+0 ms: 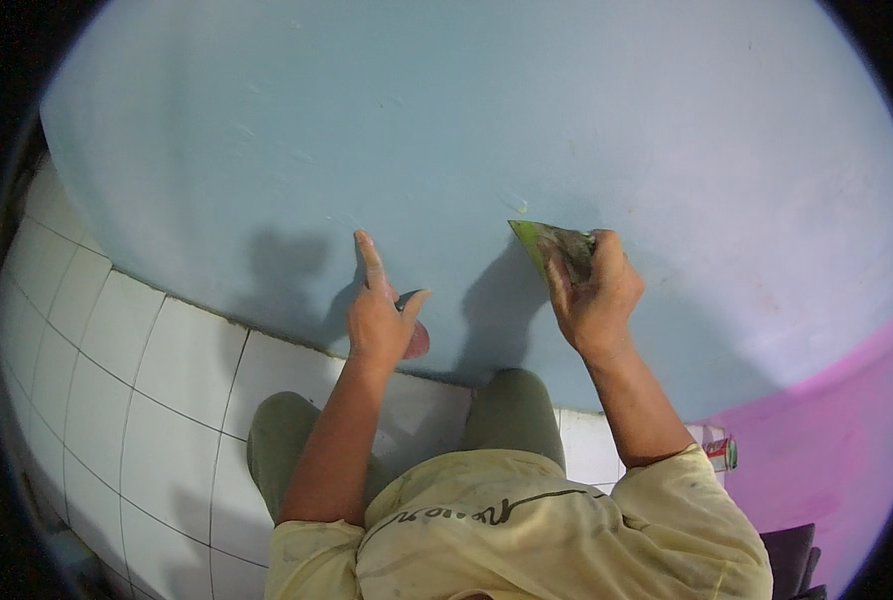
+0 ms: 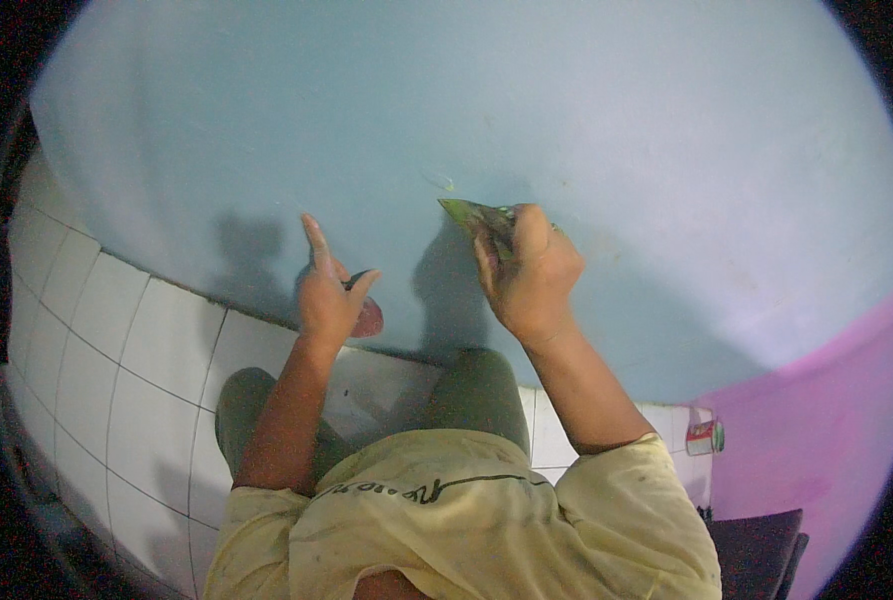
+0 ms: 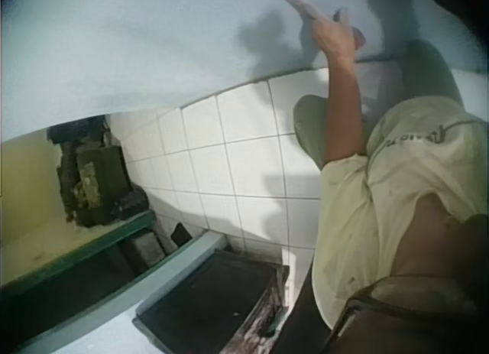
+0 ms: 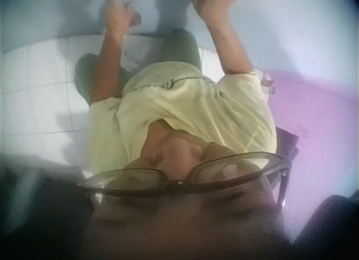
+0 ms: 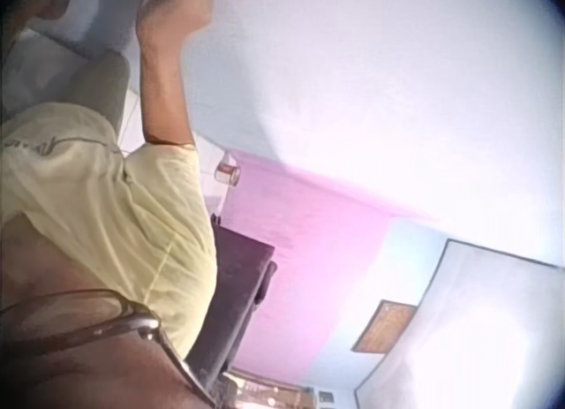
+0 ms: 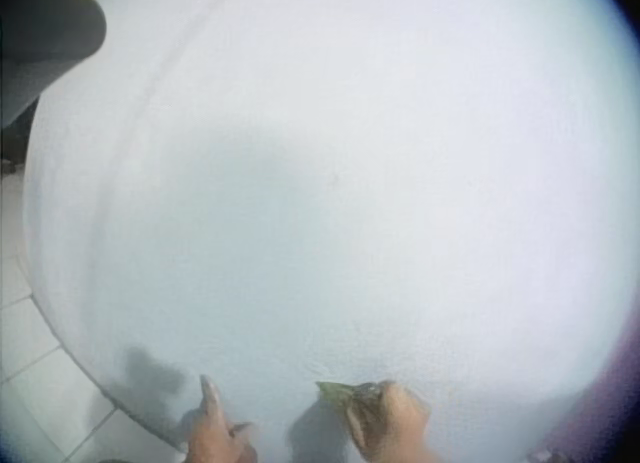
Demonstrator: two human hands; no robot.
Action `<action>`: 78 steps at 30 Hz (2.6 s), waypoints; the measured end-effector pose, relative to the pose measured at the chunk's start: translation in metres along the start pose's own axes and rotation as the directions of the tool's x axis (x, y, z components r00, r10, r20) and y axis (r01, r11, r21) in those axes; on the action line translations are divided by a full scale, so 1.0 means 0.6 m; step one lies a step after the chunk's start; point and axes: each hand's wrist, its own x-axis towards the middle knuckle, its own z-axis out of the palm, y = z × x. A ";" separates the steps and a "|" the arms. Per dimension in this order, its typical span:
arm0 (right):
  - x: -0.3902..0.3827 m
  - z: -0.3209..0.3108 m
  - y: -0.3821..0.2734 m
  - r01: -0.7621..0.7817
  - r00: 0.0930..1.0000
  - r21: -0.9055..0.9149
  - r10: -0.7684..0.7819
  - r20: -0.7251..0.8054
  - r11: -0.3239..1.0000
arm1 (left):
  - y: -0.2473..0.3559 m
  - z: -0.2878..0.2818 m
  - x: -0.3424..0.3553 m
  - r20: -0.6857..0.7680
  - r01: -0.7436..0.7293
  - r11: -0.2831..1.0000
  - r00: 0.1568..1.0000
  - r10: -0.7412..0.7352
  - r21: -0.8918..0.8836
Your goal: The person applies a light-colored wall compound to a vertical wall using a small rectangular trowel, smoothing it along a crack and adjacent area. They repeatedly scrape and spread the compound, occasionally switching to a sanding block to rub the surface. The work focuses on a single vertical section of the wall.
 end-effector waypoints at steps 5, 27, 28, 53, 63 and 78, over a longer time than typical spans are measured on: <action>0.014 0.009 0.005 -0.103 0.990 0.169 0.118 -0.077 0.980 | 0.006 -0.008 0.000 0.041 0.049 0.999 0.998 -0.049 -0.002; 0.081 -0.012 -0.014 -0.015 0.991 0.155 0.035 -0.130 0.988 | 0.005 -0.002 0.005 0.012 0.030 0.999 0.999 -0.030 0.015; 0.082 -0.009 -0.011 -0.039 0.985 0.204 0.071 -0.156 0.978 | 0.008 -0.004 0.004 0.023 0.043 0.999 0.999 -0.044 0.023; 0.059 0.012 -0.029 0.106 0.990 0.088 -0.114 0.084 0.990 | 0.015 -0.016 0.008 0.048 0.085 0.996 0.995 -0.086 0.024; 0.087 -0.162 0.056 -0.085 0.929 0.498 0.249 -0.274 0.863 | -0.009 -0.095 0.006 0.282 0.631 0.287 0.645 -0.710 -0.721; 0.141 -0.289 0.210 0.283 0.382 0.009 -0.105 -0.918 0.959 | 0.235 -0.183 0.162 -0.876 -0.340 0.929 0.480 0.040 -0.144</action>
